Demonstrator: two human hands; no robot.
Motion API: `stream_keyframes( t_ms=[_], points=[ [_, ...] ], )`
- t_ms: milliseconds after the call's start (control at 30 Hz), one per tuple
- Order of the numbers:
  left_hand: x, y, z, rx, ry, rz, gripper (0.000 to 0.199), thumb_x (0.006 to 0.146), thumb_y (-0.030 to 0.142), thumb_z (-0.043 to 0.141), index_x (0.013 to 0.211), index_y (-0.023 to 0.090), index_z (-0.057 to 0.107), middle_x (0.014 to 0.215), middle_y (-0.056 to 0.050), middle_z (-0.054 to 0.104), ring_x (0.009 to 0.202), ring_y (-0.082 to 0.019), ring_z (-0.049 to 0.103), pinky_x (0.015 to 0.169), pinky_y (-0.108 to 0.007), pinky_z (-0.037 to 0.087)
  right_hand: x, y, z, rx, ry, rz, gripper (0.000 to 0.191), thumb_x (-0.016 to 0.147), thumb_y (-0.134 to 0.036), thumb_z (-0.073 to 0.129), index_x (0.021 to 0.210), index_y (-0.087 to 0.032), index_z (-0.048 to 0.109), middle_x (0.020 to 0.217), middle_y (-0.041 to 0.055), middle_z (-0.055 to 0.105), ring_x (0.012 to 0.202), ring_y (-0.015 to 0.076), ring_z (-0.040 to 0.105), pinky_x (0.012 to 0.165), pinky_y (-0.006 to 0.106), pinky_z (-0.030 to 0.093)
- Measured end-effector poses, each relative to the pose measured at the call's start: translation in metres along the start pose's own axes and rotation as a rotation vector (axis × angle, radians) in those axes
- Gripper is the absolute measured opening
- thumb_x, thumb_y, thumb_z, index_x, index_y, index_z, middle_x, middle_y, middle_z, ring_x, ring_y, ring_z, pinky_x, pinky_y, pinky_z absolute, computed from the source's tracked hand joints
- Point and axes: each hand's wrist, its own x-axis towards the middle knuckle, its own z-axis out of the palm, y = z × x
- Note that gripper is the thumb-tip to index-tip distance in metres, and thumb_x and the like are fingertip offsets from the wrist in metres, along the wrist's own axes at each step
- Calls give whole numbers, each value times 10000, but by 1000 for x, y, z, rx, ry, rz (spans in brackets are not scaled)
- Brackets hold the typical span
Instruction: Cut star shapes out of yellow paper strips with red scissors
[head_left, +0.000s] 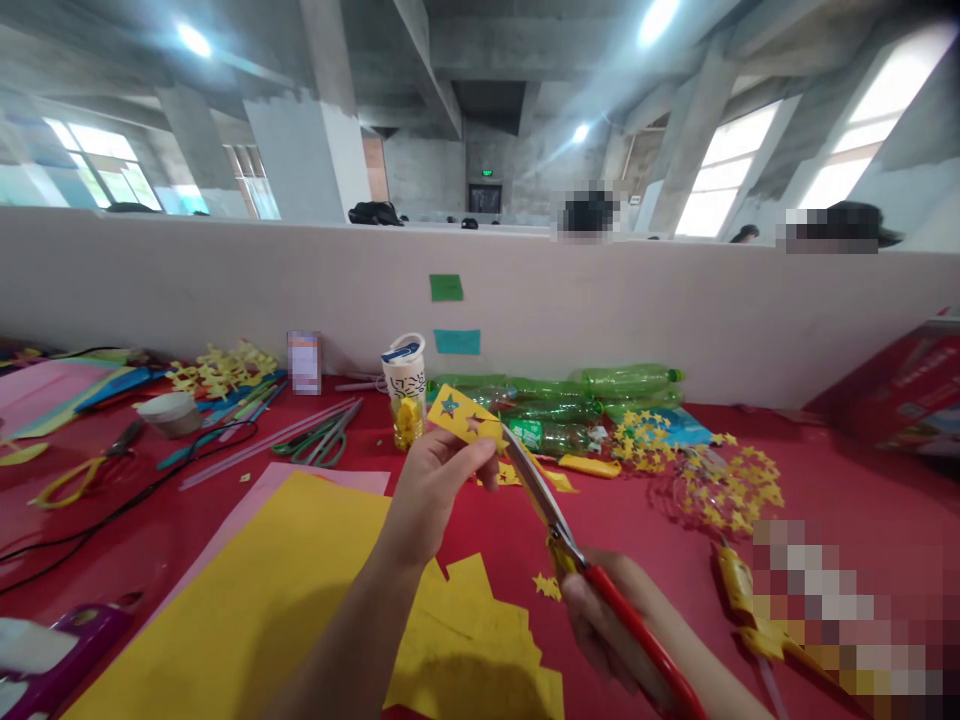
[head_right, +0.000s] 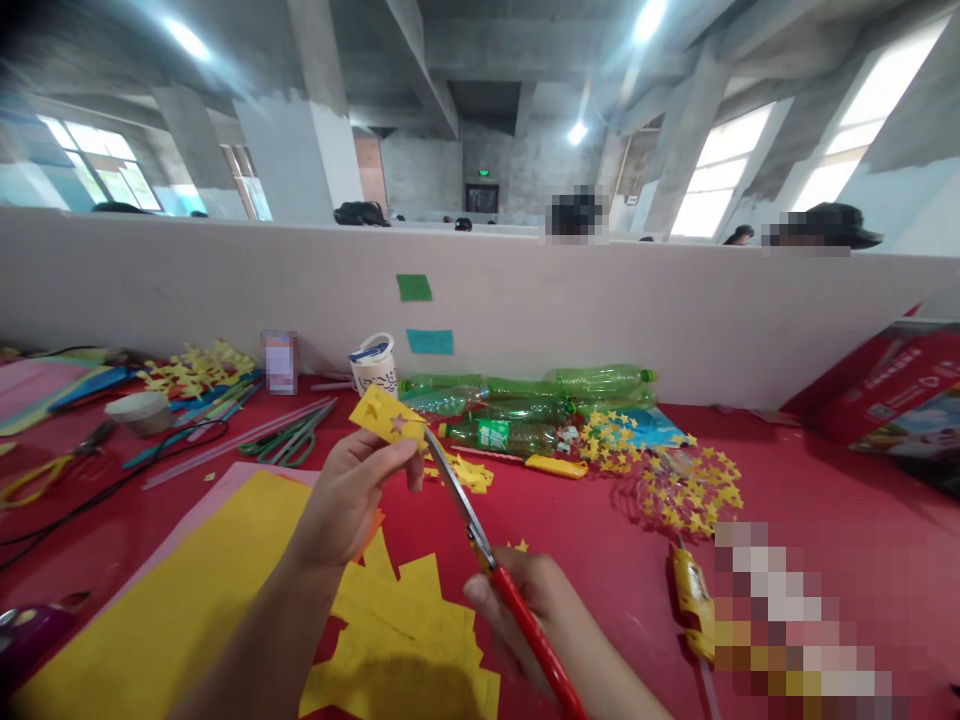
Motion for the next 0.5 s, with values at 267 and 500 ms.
stream_keyframes(
  t_ms=[267, 500],
  points=[
    [2, 0, -8, 10, 26, 57, 140, 849, 204, 563, 731, 168, 627, 629, 14, 579, 582, -96, 514, 597, -239, 415, -1, 1, -2, -24, -3, -1, 586, 783, -788, 379, 647, -218, 393, 438, -69, 416, 343, 63, 362, 348, 183, 254],
    [3, 2, -17, 105, -30, 51, 117, 852, 213, 556, 775, 179, 638, 603, 20, 571, 572, -97, 510, 567, -238, 400, -3, 0, -9, -78, -90, -80, 543, 856, -699, 400, 629, -206, 384, 504, -51, 431, 407, 64, 401, 394, 177, 304]
  ],
)
